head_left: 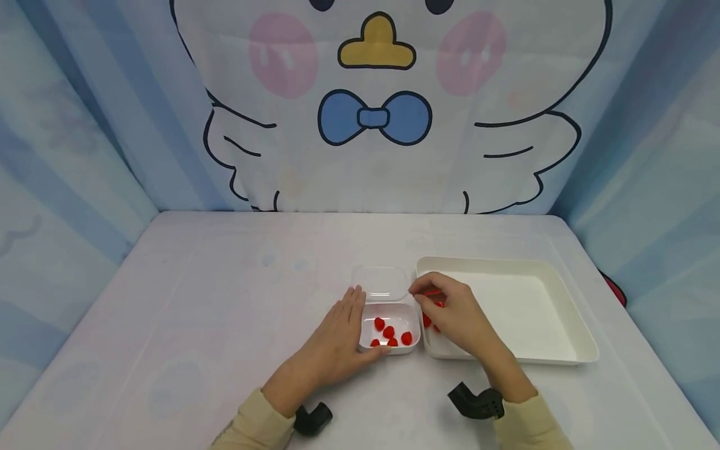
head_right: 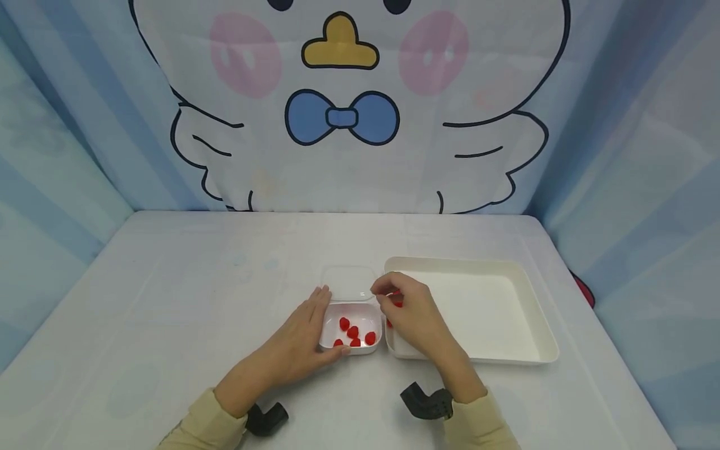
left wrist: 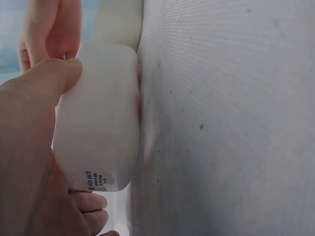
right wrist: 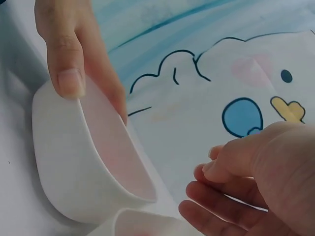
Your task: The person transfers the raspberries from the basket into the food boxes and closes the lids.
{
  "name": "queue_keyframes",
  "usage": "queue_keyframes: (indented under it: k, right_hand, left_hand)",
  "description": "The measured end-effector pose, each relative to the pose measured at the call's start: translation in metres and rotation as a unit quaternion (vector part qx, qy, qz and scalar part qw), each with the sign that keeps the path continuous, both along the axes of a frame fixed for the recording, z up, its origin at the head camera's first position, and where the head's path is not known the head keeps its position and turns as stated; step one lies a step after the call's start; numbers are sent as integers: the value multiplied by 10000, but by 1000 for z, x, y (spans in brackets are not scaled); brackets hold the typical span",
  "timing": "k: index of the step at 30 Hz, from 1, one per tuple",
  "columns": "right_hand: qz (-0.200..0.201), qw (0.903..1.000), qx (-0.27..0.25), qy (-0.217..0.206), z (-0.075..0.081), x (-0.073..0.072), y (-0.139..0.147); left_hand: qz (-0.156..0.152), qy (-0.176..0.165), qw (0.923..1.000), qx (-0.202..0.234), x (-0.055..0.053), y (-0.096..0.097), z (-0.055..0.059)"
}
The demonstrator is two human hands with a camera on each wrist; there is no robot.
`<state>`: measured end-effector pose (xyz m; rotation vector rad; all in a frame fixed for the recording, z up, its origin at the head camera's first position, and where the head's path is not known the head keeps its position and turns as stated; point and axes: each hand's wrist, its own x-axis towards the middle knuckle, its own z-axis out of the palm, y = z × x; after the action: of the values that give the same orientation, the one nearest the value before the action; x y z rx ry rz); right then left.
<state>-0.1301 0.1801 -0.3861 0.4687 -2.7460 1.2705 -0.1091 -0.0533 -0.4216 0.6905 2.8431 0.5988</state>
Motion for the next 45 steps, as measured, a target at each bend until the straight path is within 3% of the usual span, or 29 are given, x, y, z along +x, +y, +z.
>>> queue_keyframes:
  k: [14,24,45]
  right_hand:
    - [-581,9981,147,-107,-3,-9,20]
    - [-953,9941,309,-406,-8,-11,25]
    - [-1170,9888,654,-655,-19,-15,32]
  left_hand:
    - [153,-238,9996,-34,-1,2,0]
    - [119,-147,9998,7,0,0,0]
    - [93,-100,9999,-24,0,1,-1]
